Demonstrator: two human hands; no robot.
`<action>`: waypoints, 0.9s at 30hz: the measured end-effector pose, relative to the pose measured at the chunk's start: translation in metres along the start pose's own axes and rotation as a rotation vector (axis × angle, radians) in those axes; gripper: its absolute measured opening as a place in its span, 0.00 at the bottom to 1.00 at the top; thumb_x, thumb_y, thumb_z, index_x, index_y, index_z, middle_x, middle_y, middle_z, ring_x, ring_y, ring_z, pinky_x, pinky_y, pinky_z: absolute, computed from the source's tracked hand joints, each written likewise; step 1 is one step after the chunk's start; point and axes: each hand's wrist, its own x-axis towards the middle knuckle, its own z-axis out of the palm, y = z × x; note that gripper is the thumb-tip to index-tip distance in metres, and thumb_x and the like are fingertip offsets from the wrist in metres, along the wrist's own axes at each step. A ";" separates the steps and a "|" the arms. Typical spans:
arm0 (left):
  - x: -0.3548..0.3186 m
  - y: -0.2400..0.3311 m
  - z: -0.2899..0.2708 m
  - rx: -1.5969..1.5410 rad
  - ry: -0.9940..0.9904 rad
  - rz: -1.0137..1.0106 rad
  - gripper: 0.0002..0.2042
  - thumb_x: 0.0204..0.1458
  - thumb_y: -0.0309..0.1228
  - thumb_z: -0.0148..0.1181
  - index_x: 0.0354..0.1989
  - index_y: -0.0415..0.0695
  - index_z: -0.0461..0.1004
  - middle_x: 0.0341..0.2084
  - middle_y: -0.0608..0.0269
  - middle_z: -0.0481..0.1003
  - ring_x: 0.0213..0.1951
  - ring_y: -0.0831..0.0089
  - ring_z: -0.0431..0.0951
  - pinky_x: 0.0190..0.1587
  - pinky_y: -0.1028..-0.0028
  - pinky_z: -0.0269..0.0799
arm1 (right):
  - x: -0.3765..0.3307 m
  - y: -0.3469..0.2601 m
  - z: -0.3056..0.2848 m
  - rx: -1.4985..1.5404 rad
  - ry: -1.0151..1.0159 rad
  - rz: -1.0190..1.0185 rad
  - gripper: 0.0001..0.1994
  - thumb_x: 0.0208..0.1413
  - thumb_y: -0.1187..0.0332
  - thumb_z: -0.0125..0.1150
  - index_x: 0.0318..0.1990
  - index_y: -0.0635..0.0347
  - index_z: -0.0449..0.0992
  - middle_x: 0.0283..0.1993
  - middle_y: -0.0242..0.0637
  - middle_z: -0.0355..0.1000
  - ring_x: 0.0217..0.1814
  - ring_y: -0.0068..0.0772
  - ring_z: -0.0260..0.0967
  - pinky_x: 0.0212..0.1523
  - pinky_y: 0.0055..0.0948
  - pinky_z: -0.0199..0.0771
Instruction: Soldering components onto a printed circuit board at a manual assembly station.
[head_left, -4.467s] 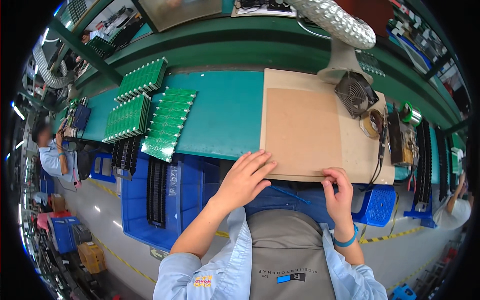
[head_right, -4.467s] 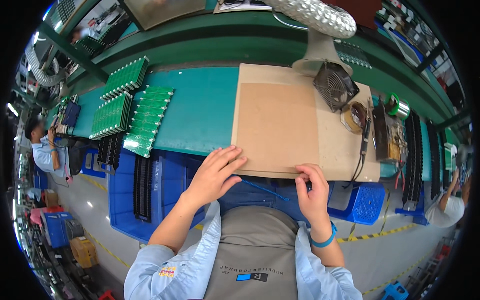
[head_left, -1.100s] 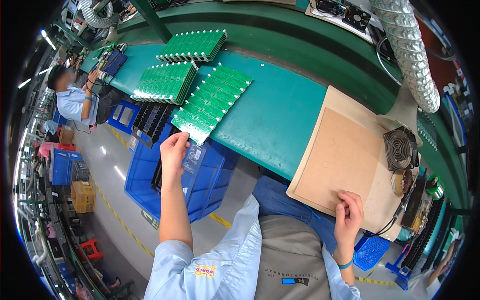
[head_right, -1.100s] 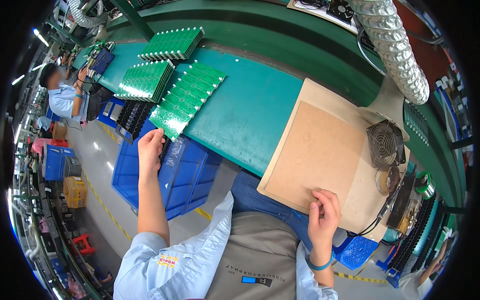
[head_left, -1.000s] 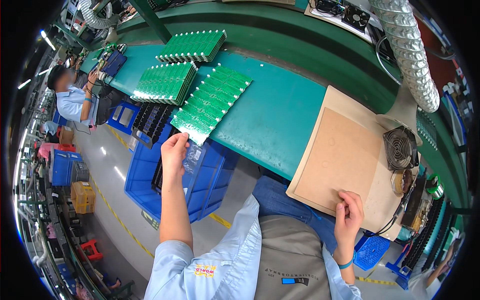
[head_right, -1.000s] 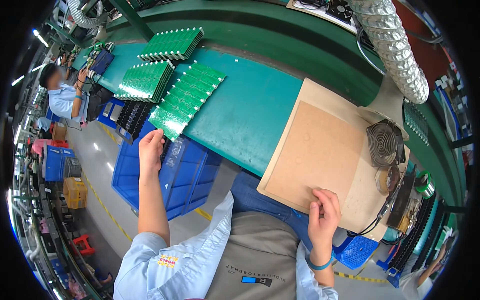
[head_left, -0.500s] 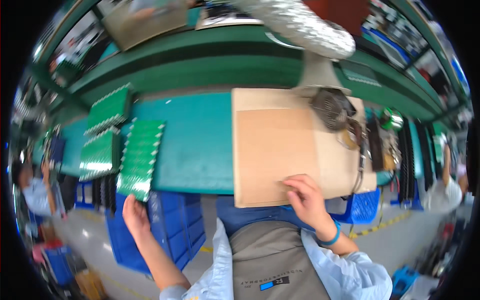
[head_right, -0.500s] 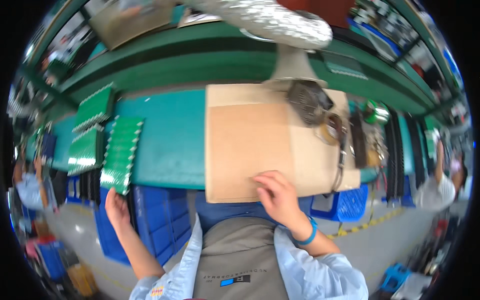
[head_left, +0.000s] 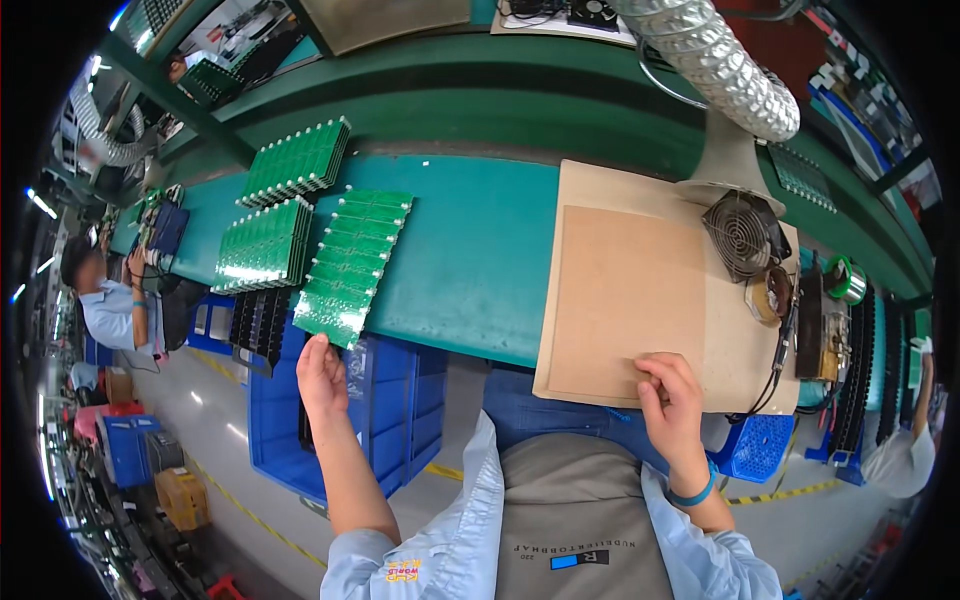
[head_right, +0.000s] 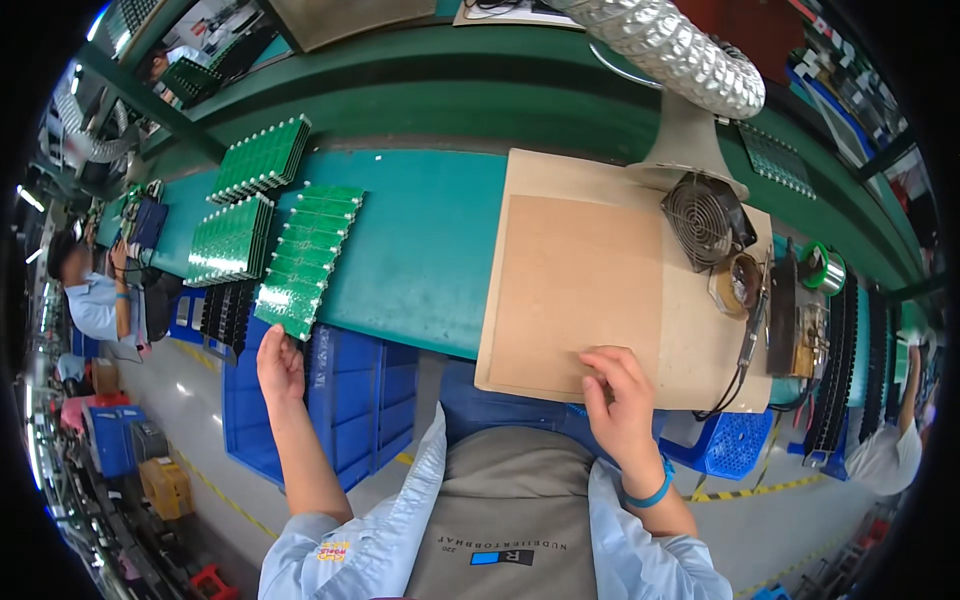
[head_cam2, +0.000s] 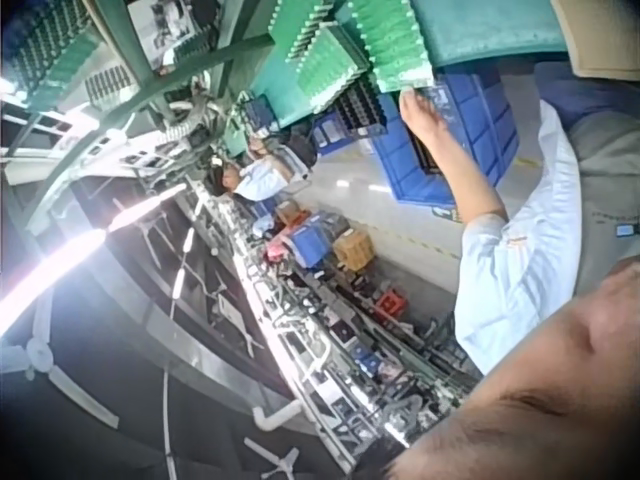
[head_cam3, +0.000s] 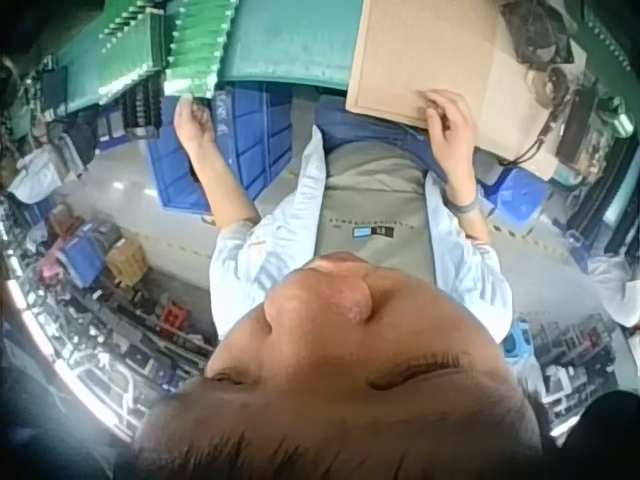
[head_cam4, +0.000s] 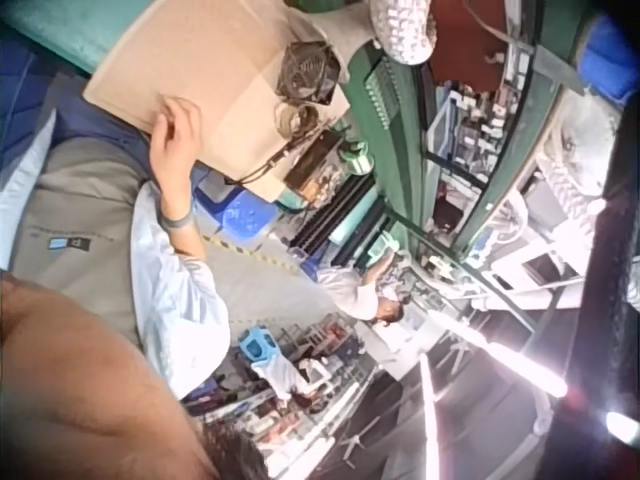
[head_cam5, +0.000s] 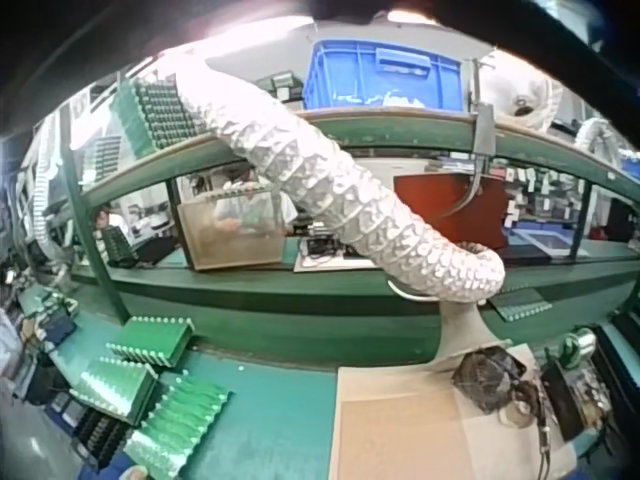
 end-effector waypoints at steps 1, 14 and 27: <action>0.000 0.000 0.001 -0.001 -0.007 -0.004 0.08 0.66 0.30 0.61 0.33 0.45 0.73 0.20 0.76 0.67 0.15 0.88 0.54 0.16 0.80 0.46 | 0.000 0.000 0.000 0.005 -0.007 -0.004 0.14 0.57 0.87 0.60 0.49 0.66 0.80 0.47 0.35 0.72 0.35 0.19 0.64 0.31 0.17 0.65; 0.003 0.002 -0.003 -0.065 -0.071 0.016 0.06 0.65 0.28 0.62 0.33 0.45 0.74 0.20 0.75 0.69 0.15 0.89 0.56 0.18 0.81 0.47 | 0.002 -0.003 0.002 -0.047 0.021 0.004 0.13 0.57 0.86 0.60 0.48 0.65 0.80 0.48 0.35 0.73 0.34 0.19 0.64 0.31 0.17 0.64; -0.020 0.023 0.011 -0.045 -0.187 0.024 0.08 0.66 0.28 0.61 0.32 0.44 0.74 0.19 0.75 0.68 0.17 0.89 0.58 0.19 0.82 0.51 | 0.002 -0.006 0.001 -0.036 0.017 -0.006 0.12 0.57 0.85 0.60 0.47 0.65 0.80 0.48 0.35 0.73 0.34 0.19 0.64 0.31 0.17 0.64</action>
